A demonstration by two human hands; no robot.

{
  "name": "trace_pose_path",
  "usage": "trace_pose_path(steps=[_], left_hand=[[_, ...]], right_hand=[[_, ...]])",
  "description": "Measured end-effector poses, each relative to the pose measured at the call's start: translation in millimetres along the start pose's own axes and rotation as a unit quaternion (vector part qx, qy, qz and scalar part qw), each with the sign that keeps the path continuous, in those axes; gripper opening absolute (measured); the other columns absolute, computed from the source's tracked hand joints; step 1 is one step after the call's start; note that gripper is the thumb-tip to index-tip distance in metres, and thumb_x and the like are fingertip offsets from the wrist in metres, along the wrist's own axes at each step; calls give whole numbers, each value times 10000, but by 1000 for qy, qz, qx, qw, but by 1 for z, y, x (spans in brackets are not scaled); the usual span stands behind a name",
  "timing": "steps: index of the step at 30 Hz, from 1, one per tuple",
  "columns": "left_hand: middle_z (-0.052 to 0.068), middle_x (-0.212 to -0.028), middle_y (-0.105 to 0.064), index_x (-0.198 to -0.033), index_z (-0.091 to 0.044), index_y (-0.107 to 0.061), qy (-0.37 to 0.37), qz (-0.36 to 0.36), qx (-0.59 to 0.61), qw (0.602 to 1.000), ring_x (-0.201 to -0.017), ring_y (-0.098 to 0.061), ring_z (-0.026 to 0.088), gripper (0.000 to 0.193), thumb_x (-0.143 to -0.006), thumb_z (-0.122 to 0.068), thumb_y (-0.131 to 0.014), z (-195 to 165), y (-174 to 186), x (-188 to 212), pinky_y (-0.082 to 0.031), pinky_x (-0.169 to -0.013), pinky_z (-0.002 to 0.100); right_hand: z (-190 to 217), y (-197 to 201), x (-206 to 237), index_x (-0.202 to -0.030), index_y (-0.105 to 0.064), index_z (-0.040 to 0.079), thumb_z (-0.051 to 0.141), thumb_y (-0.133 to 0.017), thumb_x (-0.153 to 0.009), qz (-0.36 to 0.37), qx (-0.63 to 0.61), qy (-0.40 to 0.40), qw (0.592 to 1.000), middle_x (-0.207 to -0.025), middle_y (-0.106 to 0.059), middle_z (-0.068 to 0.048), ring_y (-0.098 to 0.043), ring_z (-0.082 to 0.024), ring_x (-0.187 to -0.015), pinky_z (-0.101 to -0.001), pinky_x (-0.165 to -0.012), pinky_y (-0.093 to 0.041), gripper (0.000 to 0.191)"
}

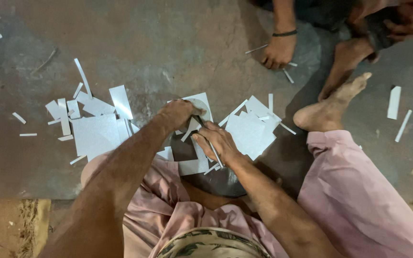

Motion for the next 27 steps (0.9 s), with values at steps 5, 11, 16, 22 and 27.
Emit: trace_pose_path(steps=[5,11,16,22,27], left_hand=[[126,-1163,-730,-1316,-386,-663,15,38,3,999,-1085,-699,338,363,-973,-268,-669,12,-8,-7,-541,-976,457],[81,-1207,-717,-1313,-431,-665,-38,18,-43,998,-1097,-681,330,644,-808,-44,-757,6,-4,-9,-542,-967,439],[68,-1205,-735,-1368,-433,-630,-20,51,-24,998,-1102,-703,302,658,-857,-34,-740,10,-11,-14,-549,-999,428],[81,-1270,-698,-1372,-413,-627,-18,47,-23,998,-1127,-685,312,658,-847,-34,-738,8,-17,-12,-516,-1022,444],[82,-1278,-682,-1362,-454,-633,5,53,-42,998,-1164,-662,304,705,-844,15,-721,7,-8,-6,-515,-1030,424]], right_hand=[[-13,-1,2,-961,-645,21,166,-629,-995,55,-90,0,994,-934,-617,-167,-642,-398,-863,-485,-732,-513,149],[-9,-3,-3,-968,-644,19,198,-619,-1007,73,-87,11,993,-977,-637,-167,-648,-391,-888,-483,-753,-521,185],[-8,-10,-2,-905,-654,31,213,-631,-980,42,-50,-25,998,-979,-651,-158,-665,-378,-844,-471,-706,-532,198],[-20,1,29,-839,-607,-19,150,-612,-984,43,-77,-84,992,-855,-618,-153,-638,-347,-751,-454,-667,-497,223],[-6,9,41,-879,-628,-19,132,-572,-991,-4,-166,-34,985,-831,-595,-157,-631,-320,-716,-443,-632,-499,196]])
Point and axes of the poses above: each hand's wrist, its own x-axis away from the middle knuckle, its own y-axis out of the back of the hand, z = x × y, the point moved 7 cm from there along -x, towards the middle knuckle
